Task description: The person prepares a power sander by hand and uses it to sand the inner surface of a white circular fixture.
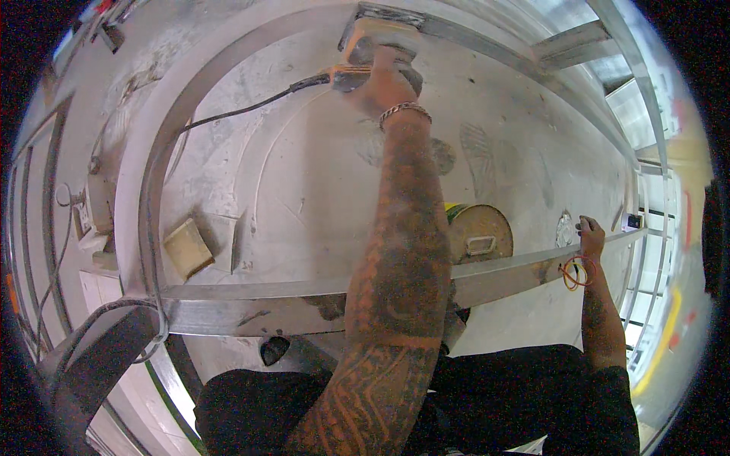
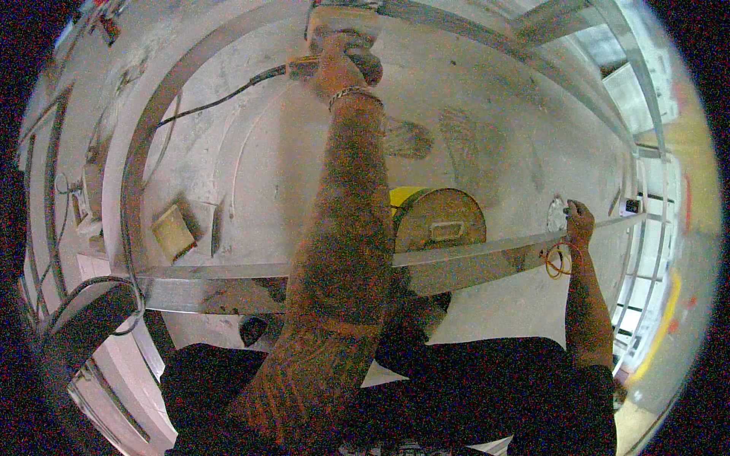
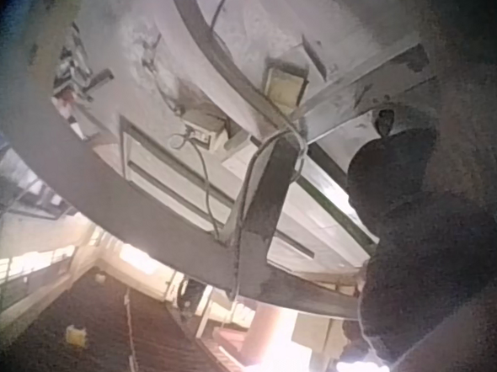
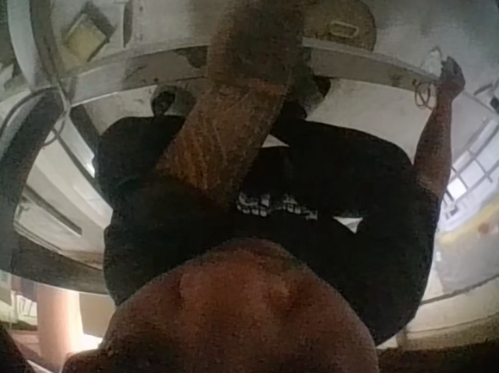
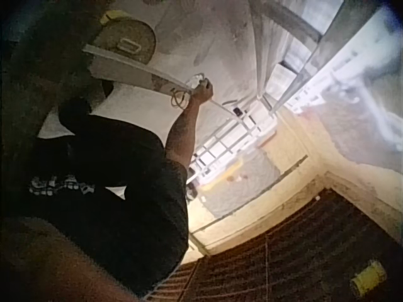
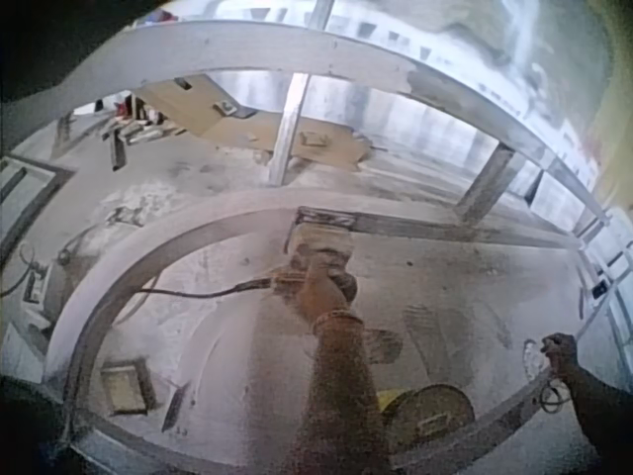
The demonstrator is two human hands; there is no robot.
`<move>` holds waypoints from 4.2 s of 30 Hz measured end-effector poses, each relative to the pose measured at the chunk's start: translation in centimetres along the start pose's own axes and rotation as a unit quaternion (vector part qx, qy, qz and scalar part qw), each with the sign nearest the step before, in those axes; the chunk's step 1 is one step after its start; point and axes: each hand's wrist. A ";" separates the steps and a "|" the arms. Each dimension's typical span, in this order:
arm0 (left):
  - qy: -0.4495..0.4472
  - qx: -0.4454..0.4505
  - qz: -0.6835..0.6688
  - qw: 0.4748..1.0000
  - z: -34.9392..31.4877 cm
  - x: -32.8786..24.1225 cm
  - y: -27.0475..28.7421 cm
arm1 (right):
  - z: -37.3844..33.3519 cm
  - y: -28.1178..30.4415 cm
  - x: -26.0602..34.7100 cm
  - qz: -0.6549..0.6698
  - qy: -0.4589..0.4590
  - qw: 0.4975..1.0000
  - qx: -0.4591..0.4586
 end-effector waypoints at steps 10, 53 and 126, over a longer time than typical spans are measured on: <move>0.012 0.014 0.028 0.999 -1.2 1.9 -0.7 | 0.1 -0.4 0.1 -0.005 0.006 1.000 0.016; 0.014 0.019 -0.017 1.000 0.2 -5.2 0.2 | -0.1 0.3 0.3 -0.007 0.008 1.000 0.011; 0.031 0.009 0.022 0.999 -0.3 -0.5 -0.9 | 0.0 0.0 -0.1 0.001 -0.017 1.000 0.007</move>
Point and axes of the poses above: each hand's wrist, its own z-axis towards the middle knuckle, its own y-axis out of the back of the hand, x = y × z, and after that the axes turned 13 degrees about -y, right-handed
